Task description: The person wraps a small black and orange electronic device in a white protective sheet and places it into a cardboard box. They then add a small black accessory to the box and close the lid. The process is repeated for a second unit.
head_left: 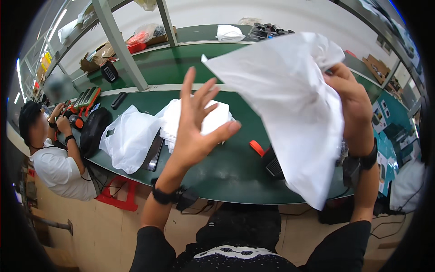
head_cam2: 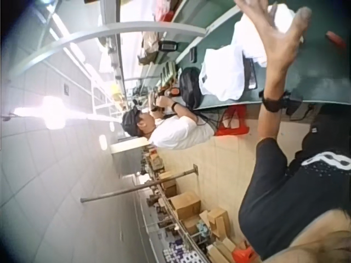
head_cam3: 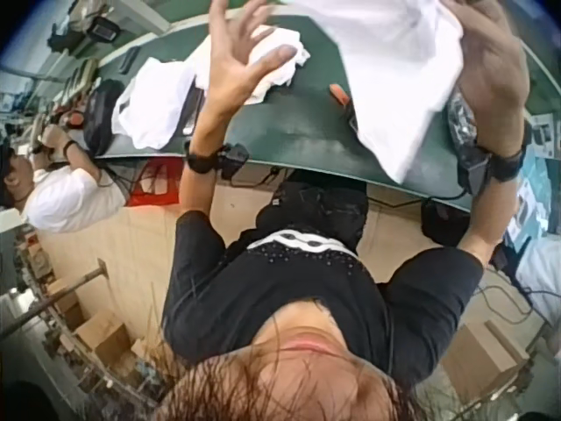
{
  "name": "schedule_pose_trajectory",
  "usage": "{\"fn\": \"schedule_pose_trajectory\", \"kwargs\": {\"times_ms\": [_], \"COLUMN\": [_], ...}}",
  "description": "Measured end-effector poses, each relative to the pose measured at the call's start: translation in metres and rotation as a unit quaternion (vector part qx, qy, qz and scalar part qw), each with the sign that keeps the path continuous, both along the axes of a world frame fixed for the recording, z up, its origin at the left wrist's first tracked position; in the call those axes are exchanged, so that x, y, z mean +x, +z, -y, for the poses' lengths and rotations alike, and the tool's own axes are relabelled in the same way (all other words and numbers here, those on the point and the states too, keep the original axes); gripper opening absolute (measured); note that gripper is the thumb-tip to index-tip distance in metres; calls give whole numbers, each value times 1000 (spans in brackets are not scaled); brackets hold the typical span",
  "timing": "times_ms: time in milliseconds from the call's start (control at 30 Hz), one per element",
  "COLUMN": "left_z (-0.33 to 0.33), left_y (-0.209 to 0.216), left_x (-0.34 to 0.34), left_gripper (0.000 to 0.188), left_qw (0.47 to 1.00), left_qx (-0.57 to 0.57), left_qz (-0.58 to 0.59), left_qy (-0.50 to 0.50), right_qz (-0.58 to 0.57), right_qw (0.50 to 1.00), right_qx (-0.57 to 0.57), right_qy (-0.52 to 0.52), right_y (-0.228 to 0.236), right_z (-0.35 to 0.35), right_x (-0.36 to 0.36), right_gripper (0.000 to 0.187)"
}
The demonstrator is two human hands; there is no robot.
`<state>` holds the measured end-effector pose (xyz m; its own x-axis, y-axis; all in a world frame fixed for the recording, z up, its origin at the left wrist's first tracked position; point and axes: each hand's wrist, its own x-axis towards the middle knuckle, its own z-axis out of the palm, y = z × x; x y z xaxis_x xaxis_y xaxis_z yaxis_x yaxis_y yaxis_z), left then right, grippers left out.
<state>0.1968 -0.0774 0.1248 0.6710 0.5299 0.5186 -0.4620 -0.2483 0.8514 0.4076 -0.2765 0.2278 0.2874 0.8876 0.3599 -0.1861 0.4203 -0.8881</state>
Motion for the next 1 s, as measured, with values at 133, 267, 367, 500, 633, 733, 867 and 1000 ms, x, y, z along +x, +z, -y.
{"fn": "schedule_pose_trajectory", "kwargs": {"times_ms": [133, 267, 367, 500, 633, 733, 867, 1000], "left_z": [21, 37, 51, 64, 76, 71, 97, 111], "left_y": [1, -8, -10, -12, -10, -18, -71, -66], "left_x": [25, 14, 12, 1, -20, -48, -60, -43], "left_gripper": [50, 19, 20, 27, 23, 11, 4, 19], "left_qw": [983, 987, 985, 981, 980, 960, 953, 953], "left_qx": [-142, -132, -136, -131, -63, 62, -248, -240], "left_qz": [-37, -32, -49, -74, -163, -189, -5, -110], "left_qy": [-114, -84, -94, -120, -96, -197, -175, -146], "right_qz": [93, 30, 32, 54, 99, 36, 67, 114], "right_qw": [977, 971, 962, 942, 867, 867, 879, 905], "right_qx": [-39, -72, -68, -187, -124, -68, -94, -117], "right_qy": [-186, -227, -261, -274, -473, -493, -463, -393], "right_y": [-24, -52, -80, -97, -151, -161, -175, -148], "right_z": [52, 94, 128, 120, 132, 141, 161, 159], "right_x": [-1, -9, -37, -77, -83, -94, -107, -123], "right_gripper": [45, 50, 59, 77, 54, 32, 36, 37]}}
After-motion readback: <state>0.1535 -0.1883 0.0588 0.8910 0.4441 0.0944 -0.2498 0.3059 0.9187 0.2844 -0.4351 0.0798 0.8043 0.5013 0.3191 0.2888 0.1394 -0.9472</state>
